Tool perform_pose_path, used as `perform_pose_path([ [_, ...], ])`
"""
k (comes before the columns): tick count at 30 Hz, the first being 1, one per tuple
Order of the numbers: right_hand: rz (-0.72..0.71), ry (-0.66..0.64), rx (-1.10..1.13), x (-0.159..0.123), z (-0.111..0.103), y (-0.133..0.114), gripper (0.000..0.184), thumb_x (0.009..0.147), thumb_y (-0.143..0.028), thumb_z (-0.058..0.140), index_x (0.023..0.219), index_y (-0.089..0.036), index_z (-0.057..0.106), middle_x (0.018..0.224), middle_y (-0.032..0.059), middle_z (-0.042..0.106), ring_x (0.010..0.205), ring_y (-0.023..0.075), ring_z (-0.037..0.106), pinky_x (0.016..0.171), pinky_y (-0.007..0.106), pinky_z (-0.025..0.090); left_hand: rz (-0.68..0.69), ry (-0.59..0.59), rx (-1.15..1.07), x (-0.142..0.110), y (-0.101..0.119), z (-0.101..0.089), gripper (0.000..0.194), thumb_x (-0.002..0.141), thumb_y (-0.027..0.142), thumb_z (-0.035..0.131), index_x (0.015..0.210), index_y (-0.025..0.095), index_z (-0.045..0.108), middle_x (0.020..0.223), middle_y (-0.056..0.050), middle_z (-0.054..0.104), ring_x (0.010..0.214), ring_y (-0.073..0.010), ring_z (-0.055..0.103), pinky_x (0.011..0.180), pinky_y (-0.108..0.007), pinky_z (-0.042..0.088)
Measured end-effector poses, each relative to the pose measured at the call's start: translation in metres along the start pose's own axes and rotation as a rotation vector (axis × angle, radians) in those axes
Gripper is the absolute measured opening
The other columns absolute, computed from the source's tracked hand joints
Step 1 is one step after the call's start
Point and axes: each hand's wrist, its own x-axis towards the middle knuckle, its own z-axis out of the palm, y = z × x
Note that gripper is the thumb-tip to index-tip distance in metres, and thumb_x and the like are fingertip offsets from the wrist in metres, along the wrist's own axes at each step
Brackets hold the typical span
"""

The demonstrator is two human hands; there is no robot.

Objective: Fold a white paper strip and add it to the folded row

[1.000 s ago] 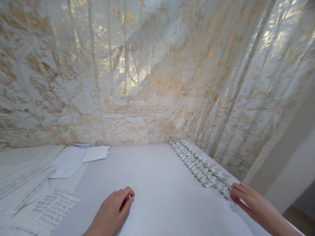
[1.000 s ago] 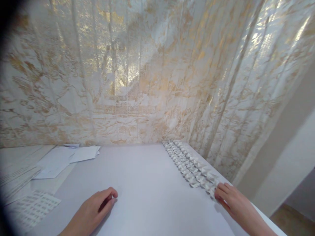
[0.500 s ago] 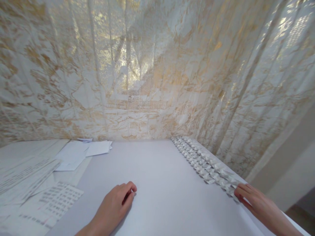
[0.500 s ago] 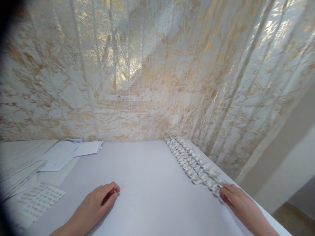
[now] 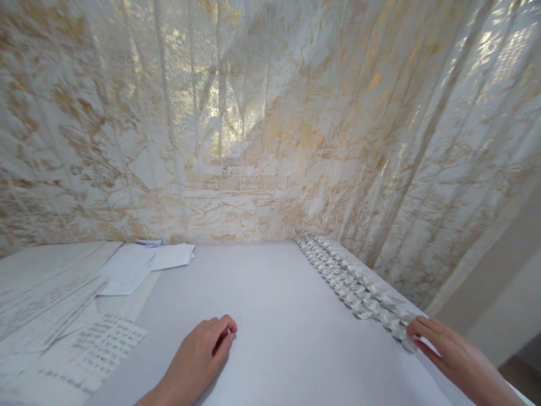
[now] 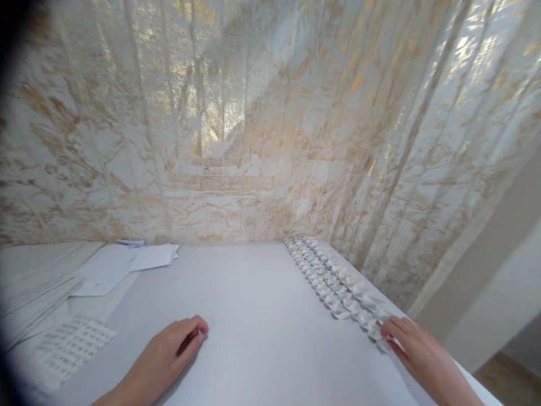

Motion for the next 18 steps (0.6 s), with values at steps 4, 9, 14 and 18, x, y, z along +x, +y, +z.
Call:
perform_pose_path([
  [4,-0.116,0.198,0.018,0.036,-0.017,-0.045,0.019,0.1,-0.032,0.049,0.097,-0.027,0.067,0.093,0.0073,0.075,0.082,0.0257,0.075,0.071,0.032,0.06,0.004,-0.006,0.003,0.0,0.005,0.0,0.025,0.095,0.021,0.037,0.094,0.021,0.062,0.087,-0.006,0.069,0.086,-0.0255,0.064,0.081,-0.039,0.045],
  [9,-0.295,0.212,0.283,0.107,-0.024,-0.162,0.02,0.1,-0.014,0.046,0.099,-0.026,0.061,0.092,0.0042,0.072,0.083,0.0205,0.071,0.075,0.029,0.055,0.014,-0.029,-0.009,-0.007,0.017,-0.019,0.022,0.085,0.013,0.048,0.095,0.023,0.064,0.089,-0.002,0.071,0.083,-0.0198,0.067,0.077,-0.031,0.05],
  [14,-0.514,0.097,0.481,0.155,0.013,-0.259,0.025,0.094,-0.007,0.041,0.095,-0.023,0.059,0.09,0.0051,0.07,0.077,0.02,0.063,0.069,0.029,0.048,0.025,0.136,0.202,-0.044,-0.047,-0.052,0.031,0.092,0.022,0.046,0.116,0.023,0.067,0.124,-0.011,0.07,0.118,-0.0259,0.066,0.103,-0.041,0.05],
  [18,-0.653,0.11,0.477,0.171,0.063,-0.306,0.016,0.101,-0.019,0.048,0.096,-0.024,0.063,0.085,0.0013,0.069,0.071,0.0176,0.06,0.064,0.027,0.044,-0.014,0.478,0.584,-0.096,-0.154,-0.054,0.06,0.091,0.048,0.056,0.148,0.036,0.045,0.147,-0.012,0.062,0.129,-0.0397,0.061,0.102,-0.058,0.05],
])
